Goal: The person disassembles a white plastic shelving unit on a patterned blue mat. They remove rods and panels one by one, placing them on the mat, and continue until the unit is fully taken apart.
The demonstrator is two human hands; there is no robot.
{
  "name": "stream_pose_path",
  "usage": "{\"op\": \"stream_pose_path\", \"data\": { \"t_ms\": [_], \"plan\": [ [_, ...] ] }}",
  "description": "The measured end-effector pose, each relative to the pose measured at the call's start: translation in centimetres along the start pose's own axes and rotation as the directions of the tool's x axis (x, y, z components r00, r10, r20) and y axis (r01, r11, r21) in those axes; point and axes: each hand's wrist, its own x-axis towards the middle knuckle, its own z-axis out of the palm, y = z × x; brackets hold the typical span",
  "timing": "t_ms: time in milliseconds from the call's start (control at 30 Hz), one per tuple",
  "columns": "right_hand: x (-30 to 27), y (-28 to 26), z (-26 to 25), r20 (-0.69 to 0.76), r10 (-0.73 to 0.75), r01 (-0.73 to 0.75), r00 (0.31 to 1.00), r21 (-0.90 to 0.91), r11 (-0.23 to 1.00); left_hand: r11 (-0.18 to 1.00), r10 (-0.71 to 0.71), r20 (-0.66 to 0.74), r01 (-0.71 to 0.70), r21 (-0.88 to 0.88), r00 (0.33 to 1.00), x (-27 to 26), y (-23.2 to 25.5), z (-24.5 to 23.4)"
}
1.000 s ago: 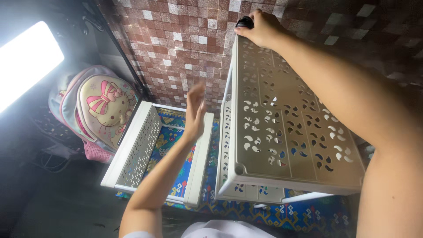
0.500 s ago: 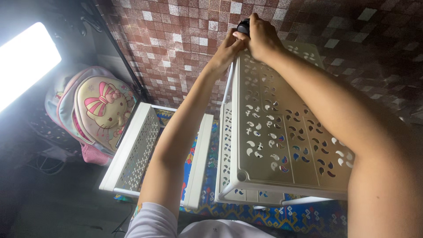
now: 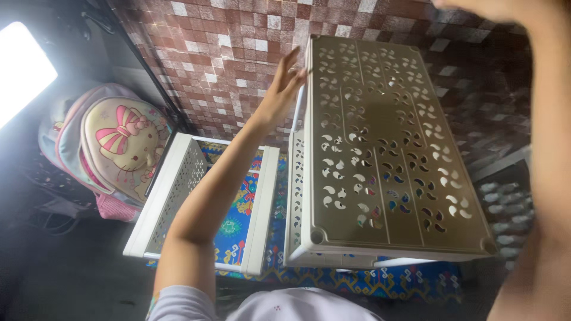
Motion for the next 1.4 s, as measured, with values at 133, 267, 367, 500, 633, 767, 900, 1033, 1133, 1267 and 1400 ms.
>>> {"op": "stream_pose_path", "data": {
  "t_ms": [133,267,367,500,633,767,900,1033,1133,1267,1400],
  "plan": [
    [-16.9,5.6,8.5,0.340,0.352,-0.319,0.872,-0.151,0.936,0.984,-0.161,0.082,0.166,-0.064,0.984,-14.2,1.2,0.0],
    [-30.4,0.9,19.3,0.229,0.389,-0.447,0.892,0.571,0.688,0.950,-0.310,0.101,0.312,-0.004,0.945,-24.7,1.8,2.3],
    [-35.5,-4.9,24.6,0.115,0.443,-0.218,0.889,0.957,0.189,0.983,-0.181,0.034,0.183,-0.036,0.983,-28.7,1.2,5.2],
    [-37.5,-11.9,29.2,0.033,0.508,0.123,0.861,0.955,-0.271,0.972,-0.237,-0.059,0.237,-0.012,0.970,-32.2,0.1,7.4],
    [-38.4,-15.7,30.7,-0.009,0.519,0.274,0.855,0.856,-0.438,0.969,-0.247,-0.097,0.248,-0.007,0.964,-34.2,-0.5,8.6],
    [-37.9,-16.2,30.6,-0.080,0.501,0.365,0.862,0.784,-0.503,0.977,-0.212,-0.124,0.212,-0.018,0.969,-35.5,-0.3,9.2],
    [-39.6,-13.7,30.0,-0.161,0.467,0.411,0.869,0.759,-0.504,0.991,-0.109,-0.100,0.100,-0.087,0.989,-36.7,-1.0,10.9],
    [-42.5,-12.0,29.9,-0.189,0.440,0.411,0.878,0.771,-0.487,1.000,0.011,-0.119,-0.008,0.031,0.993,-37.9,-3.1,12.5],
    [-42.9,-12.3,30.2,-0.180,0.404,0.374,0.897,0.795,-0.477,0.992,0.099,-0.236,-0.076,0.102,0.967,-38.0,-5.1,12.8],
    [-43.1,-15.4,32.7,-0.050,0.659,0.419,0.750,0.808,-0.415,0.979,0.164,-0.355,-0.108,0.172,0.921,-37.5,-6.7,13.4],
    [-45.1,-16.7,36.2,-0.420,0.346,0.514,0.839,0.821,-0.249,0.981,0.159,-0.411,-0.098,0.166,0.898,-37.3,-6.7,14.3]
  ]
}}
